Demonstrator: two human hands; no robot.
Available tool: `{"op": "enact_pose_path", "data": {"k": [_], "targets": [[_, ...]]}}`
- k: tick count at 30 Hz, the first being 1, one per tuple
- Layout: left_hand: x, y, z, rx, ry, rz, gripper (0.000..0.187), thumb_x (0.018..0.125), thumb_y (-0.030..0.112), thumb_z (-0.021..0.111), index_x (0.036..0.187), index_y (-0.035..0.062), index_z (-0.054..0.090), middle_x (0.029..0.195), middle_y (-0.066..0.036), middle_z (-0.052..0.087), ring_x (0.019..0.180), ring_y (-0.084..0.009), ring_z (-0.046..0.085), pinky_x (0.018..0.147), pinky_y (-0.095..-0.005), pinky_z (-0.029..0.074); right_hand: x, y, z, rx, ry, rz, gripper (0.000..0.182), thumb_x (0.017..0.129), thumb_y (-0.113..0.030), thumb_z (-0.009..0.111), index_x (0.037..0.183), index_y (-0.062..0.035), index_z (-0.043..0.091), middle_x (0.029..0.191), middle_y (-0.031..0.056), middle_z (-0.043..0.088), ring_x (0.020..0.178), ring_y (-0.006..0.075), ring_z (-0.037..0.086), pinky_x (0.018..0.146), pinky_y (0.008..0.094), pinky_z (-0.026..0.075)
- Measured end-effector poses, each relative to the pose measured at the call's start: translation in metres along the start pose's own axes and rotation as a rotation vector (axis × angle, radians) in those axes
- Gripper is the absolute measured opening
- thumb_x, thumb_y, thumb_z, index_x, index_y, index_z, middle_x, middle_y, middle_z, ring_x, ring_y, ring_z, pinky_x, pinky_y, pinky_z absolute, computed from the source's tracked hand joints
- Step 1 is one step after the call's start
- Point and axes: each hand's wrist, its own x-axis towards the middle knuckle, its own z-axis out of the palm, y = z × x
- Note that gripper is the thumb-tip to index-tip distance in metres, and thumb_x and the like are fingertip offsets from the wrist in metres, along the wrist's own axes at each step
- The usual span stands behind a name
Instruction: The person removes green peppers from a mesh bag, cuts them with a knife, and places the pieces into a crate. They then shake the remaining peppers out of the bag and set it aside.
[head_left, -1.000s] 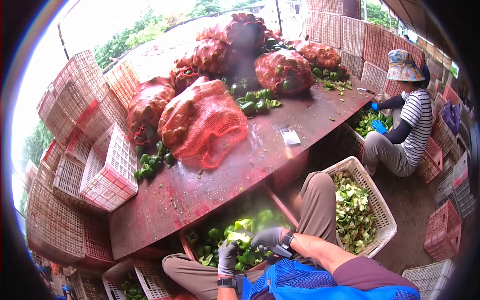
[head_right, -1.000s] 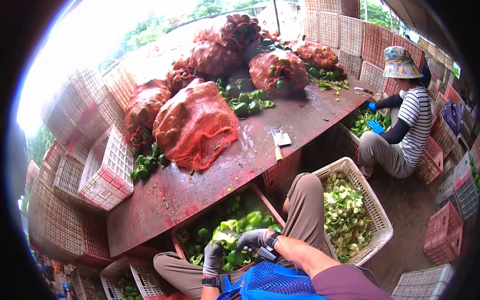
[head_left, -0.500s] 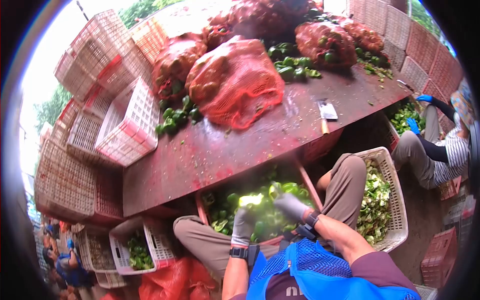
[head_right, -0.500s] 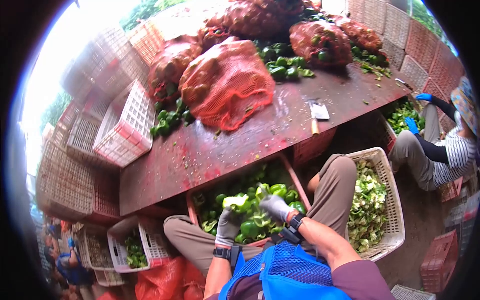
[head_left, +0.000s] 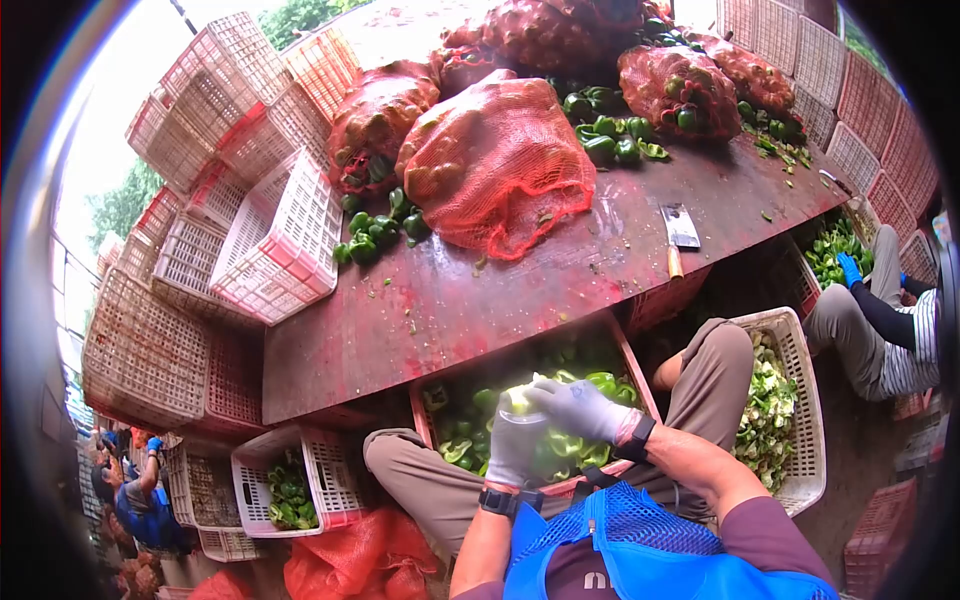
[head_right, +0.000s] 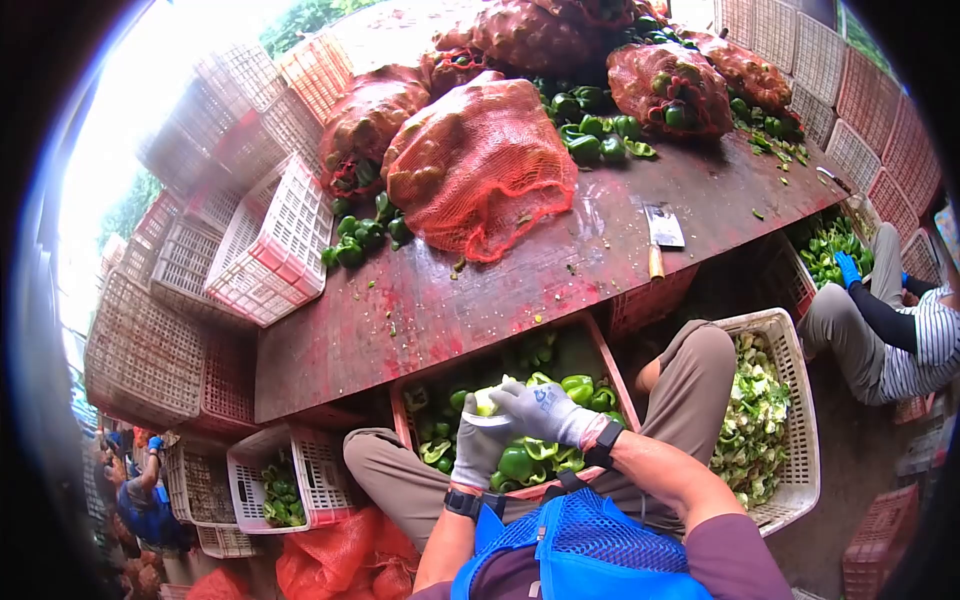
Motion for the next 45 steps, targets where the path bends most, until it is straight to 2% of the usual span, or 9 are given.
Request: {"op": "enact_pose_path", "data": {"k": [9,15,19,23,28,32,35,43,45], "targets": [[0.023,-0.013,0.021,1.073,0.073,0.507,0.027,0.086,0.0,0.064,0.112,0.0034,0.058,0.108,-0.007,0.066,0.096,-0.0159,0.064,0.084,-0.0283,0.051,0.001,0.016,0.012,-0.074,0.2,-0.1,0.046,0.079,-0.018,0.064,0.122,-0.0054,0.052,0.105,0.014,0.061,0.066,0.0341,0.066,0.056,0.0436,0.053],[0.044,-0.008,0.001,0.755,0.196,0.452,0.03,0.093,0.037,0.049,0.101,0.0116,0.063,0.103,-0.002,0.066,0.096,-0.0183,0.064,0.087,-0.0344,0.049,0.012,0.016,0.021,-0.009,0.207,0.073,0.036,0.085,-0.017,0.062,0.119,-0.0113,0.055,0.106,0.0135,0.062,0.073,0.0346,0.066,0.062,0.0451,0.054],[0.075,-0.016,-0.018,0.733,0.388,0.545,0.027,0.087,0.034,0.055,0.1,0.0118,0.063,0.095,0.0,0.065,0.085,-0.018,0.062,0.078,-0.0343,0.051,0.035,0.036,0.034,0.354,0.496,0.478,0.026,0.092,-0.02,0.059,0.114,-0.0071,0.062,0.104,0.0149,0.068,0.092,0.0333,0.067,0.075,0.0391,0.054],[0.087,-0.008,-0.012,0.98,0.405,0.559,0.023,0.085,0.028,0.055,0.099,0.0115,0.061,0.095,-0.003,0.064,0.082,-0.0192,0.063,0.075,-0.0356,0.053,0.045,0.044,-0.005,0.434,0.142,0.435,0.028,0.094,-0.021,0.059,0.117,-0.0044,0.062,0.103,0.0118,0.07,0.096,0.0233,0.067,0.081,0.0348,0.052],[0.048,0.018,0.035,0.566,0.304,0.405,0.024,0.086,0.019,0.052,0.107,0.0068,0.054,0.099,-0.008,0.062,0.089,-0.0235,0.065,0.085,-0.0405,0.055,0.032,0.07,-0.029,1.423,0.204,0.607,0.025,0.098,-0.025,0.058,0.112,-0.0048,0.064,0.084,0.0011,0.067,0.052,0.0027,0.05,0.048,0.0212,0.043],[0.022,0.062,0.014,1.32,0.506,0.758,0.044,0.081,0.01,0.063,0.122,0.0017,0.049,0.109,-0.009,0.054,0.098,-0.0169,0.056,0.089,-0.0323,0.048,0.004,0.036,-0.132,1.005,0.35,0.699,0.025,0.096,-0.02,0.059,0.114,-0.0046,0.067,0.085,0.0004,0.069,0.053,0.0018,0.048,0.049,0.0185,0.038],[0.001,0.088,0.018,1.997,0.745,1.057,0.056,0.073,0.019,0.07,0.122,0.001,0.05,0.115,-0.019,0.055,0.106,-0.0358,0.054,0.094,-0.0451,0.043,-0.044,0.049,-0.18,0.662,0.645,0.766,0.026,0.093,-0.02,0.06,0.113,-0.0043,0.066,0.081,-0.0017,0.066,0.048,0.0005,0.038,0.042,0.0189,0.031],[0.025,0.07,-0.085,2.709,0.986,0.297,0.074,0.087,0.054,0.06,0.142,0.0085,0.042,0.14,-0.017,0.045,0.124,-0.036,0.046,0.098,-0.0502,0.04,-0.216,0.11,-0.212,0.207,0.896,1.005,0.03,0.093,-0.022,0.06,0.116,-0.0025,0.064,0.086,-0.0032,0.062,0.054,-0.0015,0.042,0.042,0.02,0.034],[0.03,0.088,-0.049,2.622,0.916,-0.195,0.066,0.091,0.055,0.051,0.138,0.0081,0.05,0.143,-0.017,0.046,0.13,-0.0378,0.043,0.105,-0.0509,0.036,-0.249,0.119,-0.202,0.049,0.725,1.148,0.032,0.091,-0.02,0.059,0.117,-0.0008,0.063,0.09,0.0071,0.068,0.063,0.0159,0.059,0.058,0.0311,0.048]]}}
